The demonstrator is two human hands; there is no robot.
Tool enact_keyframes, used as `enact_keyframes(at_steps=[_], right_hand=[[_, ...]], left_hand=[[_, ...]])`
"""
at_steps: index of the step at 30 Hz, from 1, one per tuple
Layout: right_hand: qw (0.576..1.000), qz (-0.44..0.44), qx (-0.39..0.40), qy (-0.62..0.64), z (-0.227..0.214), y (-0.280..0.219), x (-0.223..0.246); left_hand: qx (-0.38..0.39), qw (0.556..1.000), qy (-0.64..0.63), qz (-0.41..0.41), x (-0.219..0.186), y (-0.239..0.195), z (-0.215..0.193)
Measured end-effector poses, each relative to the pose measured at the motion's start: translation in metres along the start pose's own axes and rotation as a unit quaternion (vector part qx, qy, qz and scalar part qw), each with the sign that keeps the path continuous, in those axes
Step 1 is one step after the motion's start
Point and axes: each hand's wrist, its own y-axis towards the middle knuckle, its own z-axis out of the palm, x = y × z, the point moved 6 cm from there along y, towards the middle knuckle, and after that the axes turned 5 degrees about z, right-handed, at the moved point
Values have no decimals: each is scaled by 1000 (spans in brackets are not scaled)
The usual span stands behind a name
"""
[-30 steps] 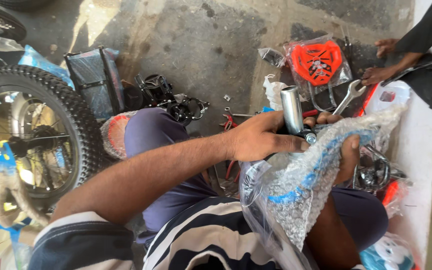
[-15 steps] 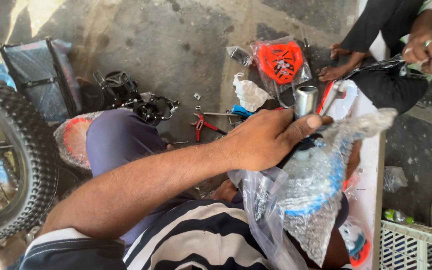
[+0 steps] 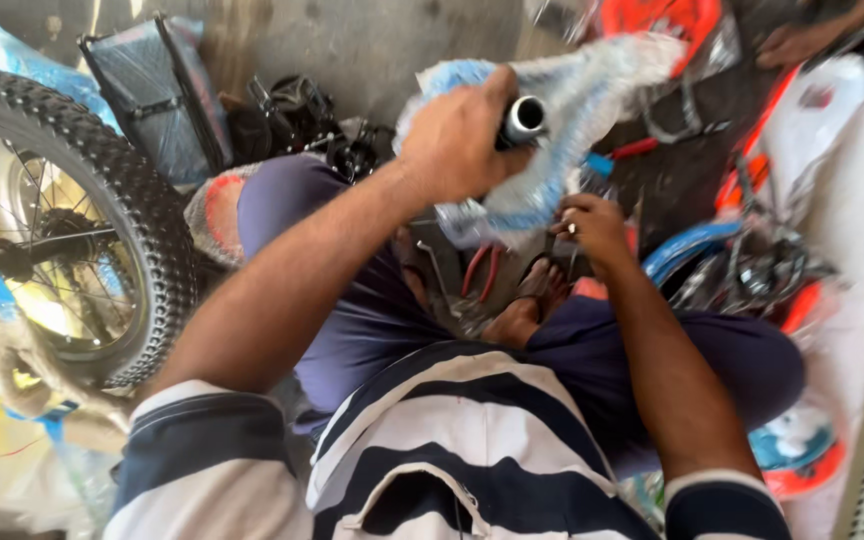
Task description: The person sits on the floor and uses a wrench to tighten a bolt on a metal bicycle seat post. They repeatedly adjust the wrench and apply torque to the bolt while holding the seat post steady with their other hand.
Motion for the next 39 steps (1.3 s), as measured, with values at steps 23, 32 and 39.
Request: enact_keyframes(at_steps=[23, 32, 39], right_hand=[[900, 147, -69, -406, 100, 70, -173], [951, -44, 13, 307, 35, -3, 2], [962, -238, -105, -79, 12, -161, 233]], left_hand=[[61, 990, 73, -101, 94, 24, 39], [10, 992, 37, -121, 75, 5, 48], [28, 994, 36, -101, 49, 5, 45]])
